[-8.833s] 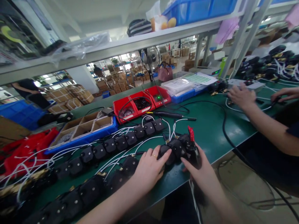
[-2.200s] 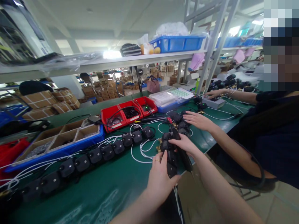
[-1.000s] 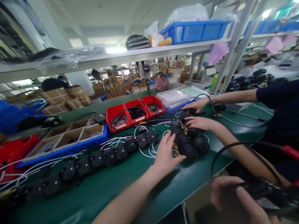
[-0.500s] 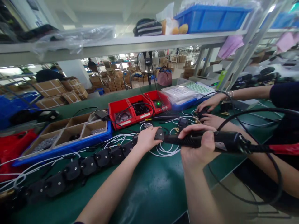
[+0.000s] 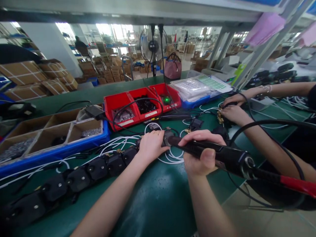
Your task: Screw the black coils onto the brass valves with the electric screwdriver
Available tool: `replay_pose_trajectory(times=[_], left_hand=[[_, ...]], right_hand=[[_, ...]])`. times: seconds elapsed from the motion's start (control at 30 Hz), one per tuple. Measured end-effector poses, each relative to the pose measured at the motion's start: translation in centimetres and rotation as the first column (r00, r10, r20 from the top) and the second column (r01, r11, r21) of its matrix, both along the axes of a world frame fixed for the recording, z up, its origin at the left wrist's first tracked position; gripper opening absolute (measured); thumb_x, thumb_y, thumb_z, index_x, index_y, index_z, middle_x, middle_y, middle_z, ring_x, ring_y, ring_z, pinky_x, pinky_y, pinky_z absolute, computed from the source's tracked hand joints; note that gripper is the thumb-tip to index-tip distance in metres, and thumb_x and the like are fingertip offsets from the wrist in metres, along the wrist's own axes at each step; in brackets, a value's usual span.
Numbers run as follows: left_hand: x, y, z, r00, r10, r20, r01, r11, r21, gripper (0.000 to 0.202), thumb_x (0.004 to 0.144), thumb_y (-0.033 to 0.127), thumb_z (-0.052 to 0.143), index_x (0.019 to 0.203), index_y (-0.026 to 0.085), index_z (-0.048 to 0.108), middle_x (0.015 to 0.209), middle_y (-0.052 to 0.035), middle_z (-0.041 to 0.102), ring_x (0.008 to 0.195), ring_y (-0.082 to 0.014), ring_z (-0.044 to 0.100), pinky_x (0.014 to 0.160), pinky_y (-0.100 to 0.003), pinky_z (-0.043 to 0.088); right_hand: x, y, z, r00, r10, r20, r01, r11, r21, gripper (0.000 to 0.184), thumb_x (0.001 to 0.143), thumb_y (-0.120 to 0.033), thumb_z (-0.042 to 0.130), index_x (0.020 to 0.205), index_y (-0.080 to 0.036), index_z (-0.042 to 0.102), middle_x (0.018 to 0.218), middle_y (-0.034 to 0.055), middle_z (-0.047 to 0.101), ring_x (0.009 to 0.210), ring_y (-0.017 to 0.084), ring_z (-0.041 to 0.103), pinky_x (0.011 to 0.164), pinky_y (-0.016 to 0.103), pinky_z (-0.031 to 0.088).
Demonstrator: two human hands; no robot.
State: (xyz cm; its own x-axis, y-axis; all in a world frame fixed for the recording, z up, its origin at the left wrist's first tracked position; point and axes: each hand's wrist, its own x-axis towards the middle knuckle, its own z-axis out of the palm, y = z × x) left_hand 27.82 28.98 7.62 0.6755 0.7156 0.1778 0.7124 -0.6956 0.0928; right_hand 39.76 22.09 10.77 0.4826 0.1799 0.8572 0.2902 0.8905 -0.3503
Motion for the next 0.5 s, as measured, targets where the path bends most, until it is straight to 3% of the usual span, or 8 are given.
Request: replay_pose_trajectory(times=[0.5], left_hand=[[-0.18, -0.29, 0.22, 1.000, 0.013, 0.019, -0.013, 1.000, 0.003, 0.048, 0.079, 0.047, 0.073, 0.110, 0.013, 0.060, 0.102, -0.0104, 0.072, 0.097, -0.0275, 0.066, 0.077, -0.036, 0.054]], right_hand=[[0.08, 0.67, -0.46, 0.998, -0.013, 0.063, 0.012, 1.000, 0.018, 0.035, 0.101, -0.039, 0.043, 0.086, -0.011, 0.057, 0.067, 0.0037, 0.057, 0.046, 0.013, 0.053, 0.041, 0.024, 0.039]])
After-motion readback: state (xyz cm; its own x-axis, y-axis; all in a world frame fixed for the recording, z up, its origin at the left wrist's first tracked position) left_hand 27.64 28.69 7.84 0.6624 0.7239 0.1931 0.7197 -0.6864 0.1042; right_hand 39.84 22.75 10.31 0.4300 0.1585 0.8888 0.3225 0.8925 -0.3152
